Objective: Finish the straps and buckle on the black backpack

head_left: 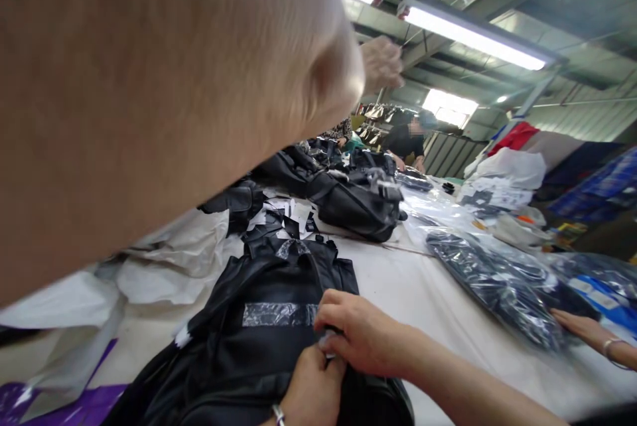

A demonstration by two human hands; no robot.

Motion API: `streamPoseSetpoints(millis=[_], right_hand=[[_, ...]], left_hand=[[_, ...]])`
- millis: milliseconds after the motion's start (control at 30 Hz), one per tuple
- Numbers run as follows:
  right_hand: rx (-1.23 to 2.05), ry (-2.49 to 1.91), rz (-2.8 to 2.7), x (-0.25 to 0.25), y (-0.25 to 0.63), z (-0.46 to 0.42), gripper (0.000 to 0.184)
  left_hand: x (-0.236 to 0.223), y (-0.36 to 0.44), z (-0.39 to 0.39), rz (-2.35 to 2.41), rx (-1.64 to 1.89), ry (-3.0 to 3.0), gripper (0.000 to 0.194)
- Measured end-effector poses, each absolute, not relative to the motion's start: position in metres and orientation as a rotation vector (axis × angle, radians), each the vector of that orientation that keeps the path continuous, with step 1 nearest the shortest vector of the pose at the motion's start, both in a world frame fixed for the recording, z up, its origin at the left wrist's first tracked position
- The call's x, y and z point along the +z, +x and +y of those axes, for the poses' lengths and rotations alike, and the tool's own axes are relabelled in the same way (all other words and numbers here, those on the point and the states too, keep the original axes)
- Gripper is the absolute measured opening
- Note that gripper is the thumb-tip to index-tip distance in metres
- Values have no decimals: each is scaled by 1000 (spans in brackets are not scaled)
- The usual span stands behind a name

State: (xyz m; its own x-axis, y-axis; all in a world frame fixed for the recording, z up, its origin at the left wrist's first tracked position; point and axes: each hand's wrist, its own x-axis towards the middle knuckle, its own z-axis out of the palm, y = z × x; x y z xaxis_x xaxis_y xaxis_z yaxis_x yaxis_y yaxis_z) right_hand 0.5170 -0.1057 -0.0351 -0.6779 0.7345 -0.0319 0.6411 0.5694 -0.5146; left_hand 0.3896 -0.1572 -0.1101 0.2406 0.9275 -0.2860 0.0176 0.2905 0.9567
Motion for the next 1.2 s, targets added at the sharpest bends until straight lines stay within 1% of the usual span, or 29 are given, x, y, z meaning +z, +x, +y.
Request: streamPoseSetpoints(millis=[33, 133, 233, 400, 567, 633, 733, 767, 833, 900, 967, 1067, 1200], right_hand=[[710, -1106, -2649, -35, 515, -106, 14], [659, -964, -2694, -37, 507, -104, 10], [596, -867, -2632, -45, 502, -101, 17], [831, -807, -2394, -54, 506, -100, 23], [898, -907, -2235, -60, 507, -104, 23], [884, -954, -2111, -62, 508, -105, 18], [741, -1168, -1904, -65, 518, -109, 9], [696, -1278, -1845, -65, 524, -111, 12], [688, -1484, -1788, -68, 538, -116, 25], [791, -1632, -1838, -71, 550, -121, 37], [920, -1733, -1939, -76, 557, -127, 44], [1043, -1817, -1936, -83, 555, -133, 43], [1244, -1778, -1658, -86, 551, -133, 37]], left_hand=[[-110, 390, -157, 1149, 811, 1093, 23], [-110, 392, -155, 1149, 813, 1149, 22], [-112, 392, -152, 1181, 827, 1164, 19], [-118, 394, -152, 1150, 809, 1085, 16], [-115, 397, -152, 1106, 862, 1069, 20], [-112, 395, -152, 1096, 833, 1043, 22], [-111, 389, -151, 1083, 793, 968, 27], [-112, 386, -151, 1074, 796, 938, 27], [-115, 383, -150, 1041, 820, 891, 28], [-119, 383, -149, 1011, 845, 886, 28], [-122, 384, -150, 1000, 846, 897, 29], [-120, 388, -153, 1012, 818, 895, 33], [-103, 385, -159, 996, 718, 885, 34]])
